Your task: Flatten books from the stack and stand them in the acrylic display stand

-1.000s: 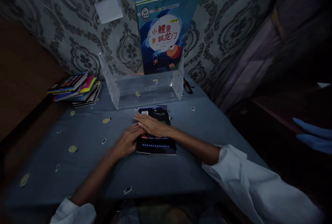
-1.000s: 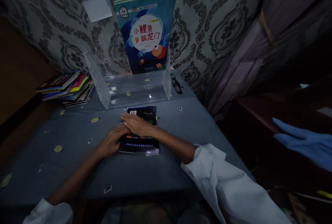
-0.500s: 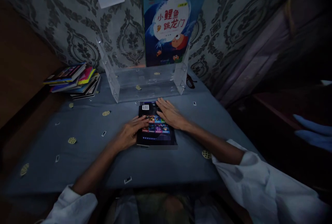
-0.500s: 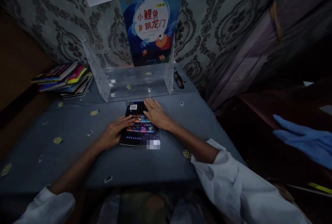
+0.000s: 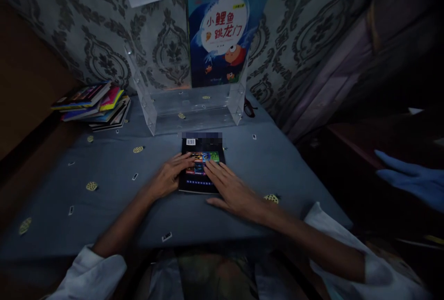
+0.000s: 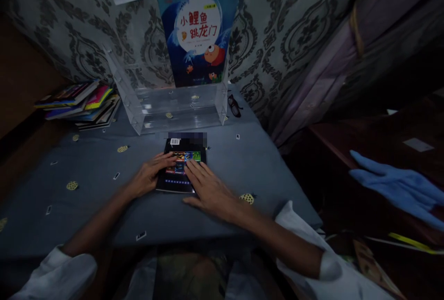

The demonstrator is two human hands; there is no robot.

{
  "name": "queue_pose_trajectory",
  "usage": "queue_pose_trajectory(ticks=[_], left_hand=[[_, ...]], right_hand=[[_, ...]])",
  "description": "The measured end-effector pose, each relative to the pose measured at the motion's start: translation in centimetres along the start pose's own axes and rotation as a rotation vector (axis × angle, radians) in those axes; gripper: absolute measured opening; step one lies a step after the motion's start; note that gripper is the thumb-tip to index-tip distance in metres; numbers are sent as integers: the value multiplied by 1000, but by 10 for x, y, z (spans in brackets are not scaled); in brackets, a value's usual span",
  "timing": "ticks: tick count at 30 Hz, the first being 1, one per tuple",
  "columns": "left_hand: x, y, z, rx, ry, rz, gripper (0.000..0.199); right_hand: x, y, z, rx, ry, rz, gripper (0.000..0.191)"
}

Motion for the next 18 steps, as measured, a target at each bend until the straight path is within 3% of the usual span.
queue_pose_trajectory(ticks=[3,9,15,18], left_hand=[[0,0,-1,-21,-22,2,48],[-5,7,-3,-97,-112,59,43],[-21,23,-14,-257,-287,121,27],[-32,36,-17,-320,-408,157,35]], right_hand=[[-4,-6,-5,-28,41,13,92],[-20,-21,4,-47,83,163,77],[-46,-27,42,14,278,339,54],[-73,-16,60,117,456,492,37]])
Point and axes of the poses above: each hand's wrist, its own y-axis towards the middle knuckle, its own x-axis out of the palm, z = x × y, the point moved 8 cm from there along y, towards the middle knuckle, and after that the axes turned 3 degrees about -x, right-handed, at the moved point
